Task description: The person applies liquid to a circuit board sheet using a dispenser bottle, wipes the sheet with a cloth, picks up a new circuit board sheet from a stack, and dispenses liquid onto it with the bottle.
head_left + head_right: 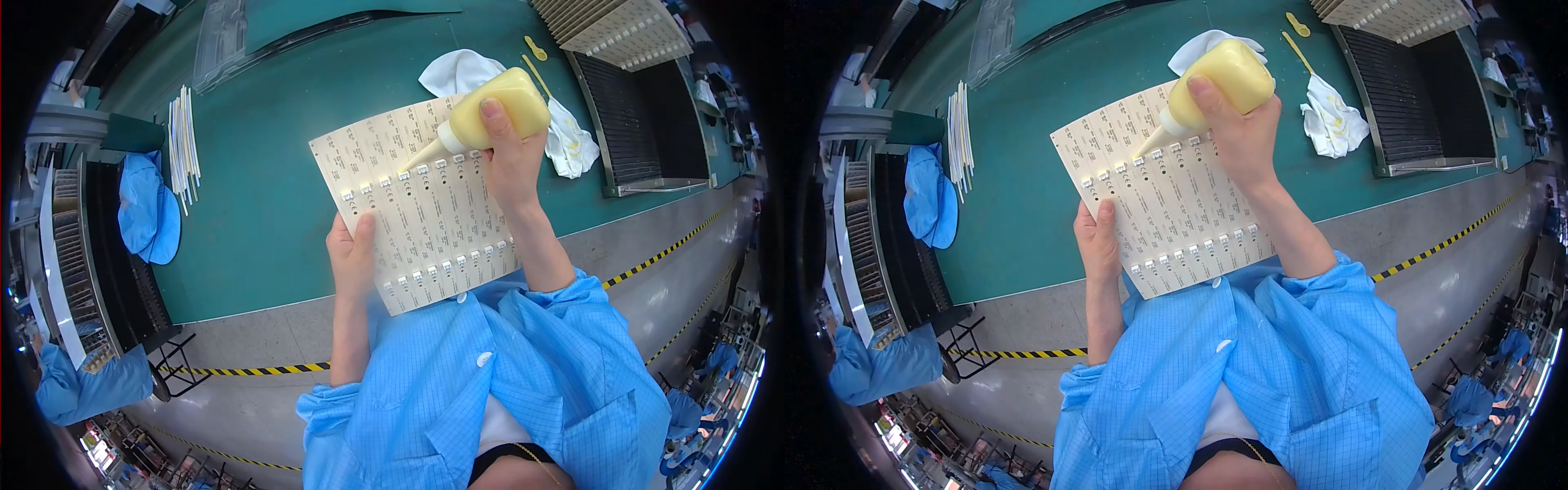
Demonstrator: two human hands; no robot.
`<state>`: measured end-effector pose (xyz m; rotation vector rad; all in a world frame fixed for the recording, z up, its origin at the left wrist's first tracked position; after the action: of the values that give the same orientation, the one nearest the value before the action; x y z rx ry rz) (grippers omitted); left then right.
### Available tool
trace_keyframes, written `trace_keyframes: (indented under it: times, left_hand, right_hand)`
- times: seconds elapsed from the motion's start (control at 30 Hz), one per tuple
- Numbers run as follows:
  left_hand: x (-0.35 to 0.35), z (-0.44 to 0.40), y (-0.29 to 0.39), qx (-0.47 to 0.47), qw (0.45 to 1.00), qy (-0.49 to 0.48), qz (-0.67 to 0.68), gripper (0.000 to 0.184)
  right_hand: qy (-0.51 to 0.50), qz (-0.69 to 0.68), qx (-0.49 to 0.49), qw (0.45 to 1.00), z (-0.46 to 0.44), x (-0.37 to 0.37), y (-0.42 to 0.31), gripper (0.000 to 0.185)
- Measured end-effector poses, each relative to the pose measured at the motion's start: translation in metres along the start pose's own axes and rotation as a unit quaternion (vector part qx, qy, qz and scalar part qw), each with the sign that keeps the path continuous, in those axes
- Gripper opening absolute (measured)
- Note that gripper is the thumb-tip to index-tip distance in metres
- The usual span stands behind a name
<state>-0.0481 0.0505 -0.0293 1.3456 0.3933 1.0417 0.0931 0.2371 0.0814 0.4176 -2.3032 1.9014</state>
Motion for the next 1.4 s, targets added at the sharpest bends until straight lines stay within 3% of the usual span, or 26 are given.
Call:
trace_keyframes:
  times: [0.37,0.47,0.63,0.83,1.07,1.4]
  left_hand:
    - [0.0,0.0,0.0,0.0,1.0,0.007,-0.007,0.031]
    - [-0.003,-0.001,-0.006,-0.009,1.0,-0.003,-0.009,0.043]
    - [-0.002,-0.001,-0.004,-0.005,1.0,-0.005,-0.009,0.042]
    - [-0.001,0.0,-0.001,-0.004,1.0,-0.004,-0.014,0.042]
    - [-0.001,0.001,0.002,0.011,1.0,0.011,-0.025,0.033]
    - [0.001,0.001,0.001,0.006,1.0,0.007,-0.01,0.035]
  right_hand:
    - [0.012,0.01,-0.023,1.0,0.0,0.001,-0.008,0.024]
    - [0.021,0.021,-0.02,0.999,0.0,0.0,-0.009,0.025]
    - [0.03,0.04,-0.013,0.999,0.0,-0.006,-0.01,0.025]
    - [0.017,-0.029,0.063,0.997,-0.003,-0.01,0.0,0.026]
    - [0.022,-0.016,0.042,0.999,-0.006,-0.015,-0.002,0.028]
    - [0.029,-0.019,0.044,0.998,-0.01,-0.021,-0.001,0.028]
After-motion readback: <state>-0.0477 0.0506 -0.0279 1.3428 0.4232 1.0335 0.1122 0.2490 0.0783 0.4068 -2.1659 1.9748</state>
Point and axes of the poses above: each hand's wrist, its own z-axis away from the middle knuckle, its own x-axis out of the palm, y = z × x, the point moved 10 cm from there along -z, towards the middle knuckle, and after that the axes turned 14 degrees about y, right-handed, at the moved point
